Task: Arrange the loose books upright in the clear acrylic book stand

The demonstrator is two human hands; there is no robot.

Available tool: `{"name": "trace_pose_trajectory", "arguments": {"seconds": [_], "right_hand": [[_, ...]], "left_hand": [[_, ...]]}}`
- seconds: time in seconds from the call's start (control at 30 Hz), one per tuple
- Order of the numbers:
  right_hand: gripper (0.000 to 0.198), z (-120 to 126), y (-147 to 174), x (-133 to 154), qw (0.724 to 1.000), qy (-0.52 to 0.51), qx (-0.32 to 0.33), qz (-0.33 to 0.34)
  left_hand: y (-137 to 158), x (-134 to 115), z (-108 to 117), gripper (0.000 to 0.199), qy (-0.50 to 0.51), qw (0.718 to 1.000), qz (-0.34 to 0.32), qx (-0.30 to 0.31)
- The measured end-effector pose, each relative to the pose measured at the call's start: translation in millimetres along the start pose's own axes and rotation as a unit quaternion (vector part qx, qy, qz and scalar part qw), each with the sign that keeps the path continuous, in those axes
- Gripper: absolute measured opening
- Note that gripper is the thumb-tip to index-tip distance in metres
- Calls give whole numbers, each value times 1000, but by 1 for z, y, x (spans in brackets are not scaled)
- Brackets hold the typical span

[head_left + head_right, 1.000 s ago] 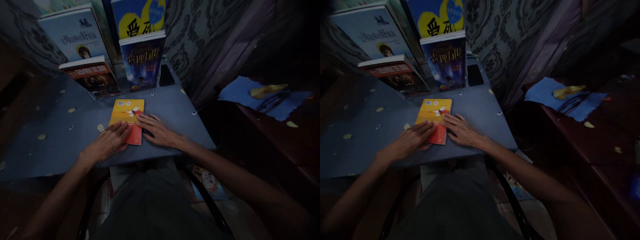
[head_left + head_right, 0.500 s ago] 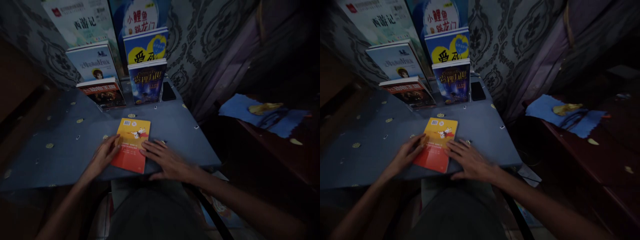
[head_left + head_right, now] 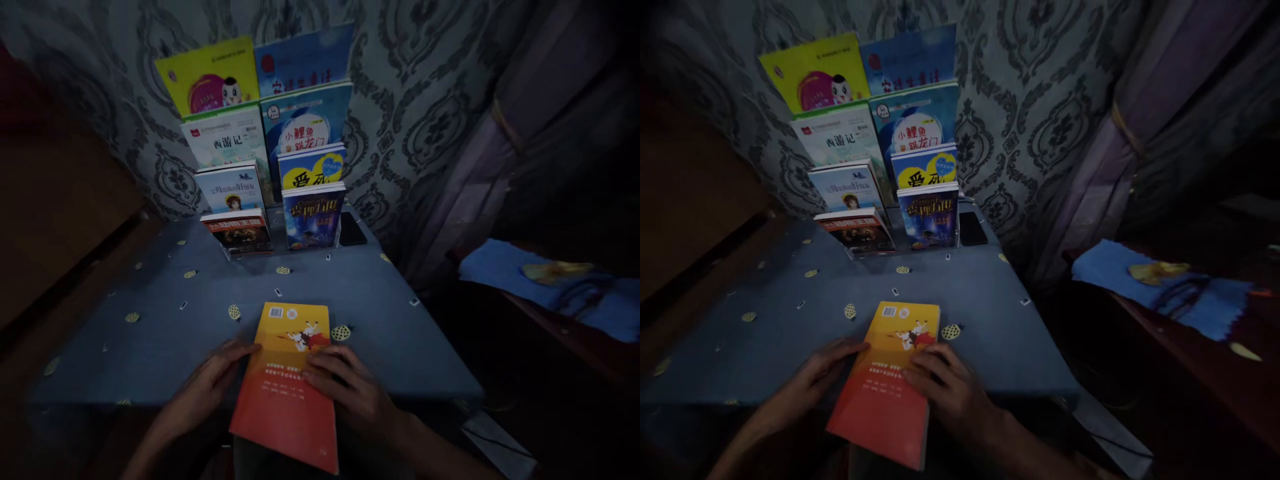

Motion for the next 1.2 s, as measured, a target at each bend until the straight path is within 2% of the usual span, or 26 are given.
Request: {"name": "trace_pose_trajectory", "arguments": {"seconds": [0.1,0.27,0.4,0.47,0.53,0.6,0.67,0.83,1.0,1.1,1.2], "right_hand": [[35,7,-21,-7,999,-41,-23,-13],[43,7,-44,-34,990,-103,-68,-63],[36,-2,-55,-61,982,-132,-71,-112],[28,-5,-67,-70,979,-126,-69,-146],[21,-6,-82,-73,975,-102,-83,-177],[20,-9,-97,-73,974,-79,-95,-191],[20,-14,-106,-71,974,-81,-88,-193],[18,-30,-109,-77,962,-118,-70,-234],[19,-47,-127,-94,966,-125,-71,-215],[19,-58,-151,-105,973,-117,-71,-184],[19,-66,-181,-117,979,-106,-79,-154]], "left_hand": [[-9,4,-3,51,23,999,-22,-26],[-39,2,4,44,81,986,-65,-128],[-68,-6,12,55,182,969,-91,-137],[-82,-8,15,54,207,963,-67,-161],[-94,-6,19,53,212,953,-25,-215],[-103,-1,24,53,210,937,7,-278],[-108,3,26,53,211,925,16,-315],[-117,13,28,55,233,925,12,-301],[-130,21,43,62,242,909,1,-340],[-138,24,64,66,211,898,-10,-385],[-147,19,91,67,183,889,-50,-417]]}}
Point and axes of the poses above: each hand's wrist, its own y-axis away from the middle knuckle, its own z-axis out of the back of the hand, x = y × z, the point moved 3 cm from there along -y, towards the middle knuckle, and after that the axes turned 2 degrees about x, right-handed, at the moved point
